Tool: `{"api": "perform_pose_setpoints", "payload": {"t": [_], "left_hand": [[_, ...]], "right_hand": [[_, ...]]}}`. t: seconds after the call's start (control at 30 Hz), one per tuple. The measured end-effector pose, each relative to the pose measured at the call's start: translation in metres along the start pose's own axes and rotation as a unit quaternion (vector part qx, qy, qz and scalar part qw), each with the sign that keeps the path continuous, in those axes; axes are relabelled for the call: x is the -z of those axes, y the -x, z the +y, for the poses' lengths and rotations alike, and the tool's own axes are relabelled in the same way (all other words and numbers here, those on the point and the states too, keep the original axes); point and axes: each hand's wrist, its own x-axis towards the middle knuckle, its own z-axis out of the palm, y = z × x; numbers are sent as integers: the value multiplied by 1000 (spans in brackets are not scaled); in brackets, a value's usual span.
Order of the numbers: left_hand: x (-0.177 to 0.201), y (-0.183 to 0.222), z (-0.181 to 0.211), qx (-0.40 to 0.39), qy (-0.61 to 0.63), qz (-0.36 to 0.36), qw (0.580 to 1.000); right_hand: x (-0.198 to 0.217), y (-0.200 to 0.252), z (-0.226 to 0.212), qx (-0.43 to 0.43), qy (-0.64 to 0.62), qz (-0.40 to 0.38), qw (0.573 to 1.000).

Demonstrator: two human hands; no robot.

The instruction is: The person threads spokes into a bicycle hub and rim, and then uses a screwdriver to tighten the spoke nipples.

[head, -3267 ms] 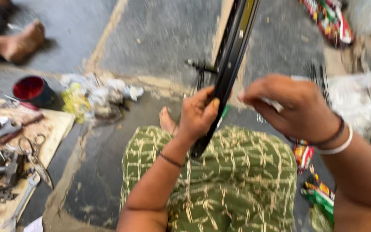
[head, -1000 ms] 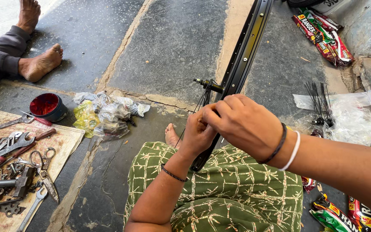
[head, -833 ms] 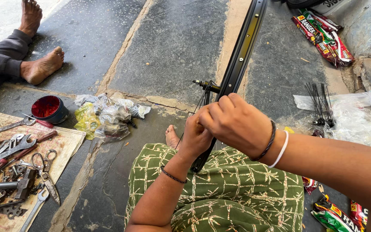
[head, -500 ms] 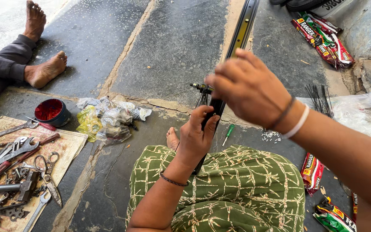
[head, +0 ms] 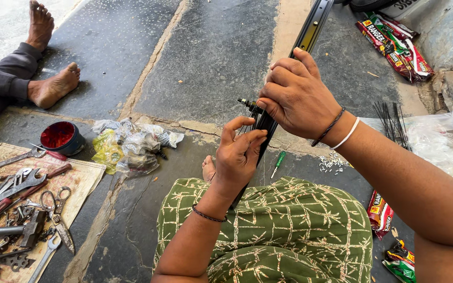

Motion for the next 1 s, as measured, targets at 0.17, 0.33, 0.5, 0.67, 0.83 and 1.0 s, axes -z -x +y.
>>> {"api": "perform_pose_setpoints", "payload": {"t": [0.17, 0.33, 0.5, 0.67, 0.83, 1.0], "left_hand": [[3, -7, -2, 6, 4, -34, 999], [7, -8, 5, -12, -23, 13, 1000], [2, -3, -1, 19, -28, 25, 999], [9, -7, -5, 22, 5, -32, 999], [12, -9, 0, -11, 15, -15, 1000], [6, -7, 1, 19, -19, 6, 1000]], "right_hand": [[-3, -4, 5, -5, -24, 6, 1000], [-6, -7, -2, -6, -27, 11, 1000], [-7, -6, -4, -16, -36, 27, 999], [-8, -3, -4, -25, -35, 33, 999], [-7, -3, -3, -18, -42, 34, 998], [-10, -4, -2, -28, -43, 32, 998]]}}
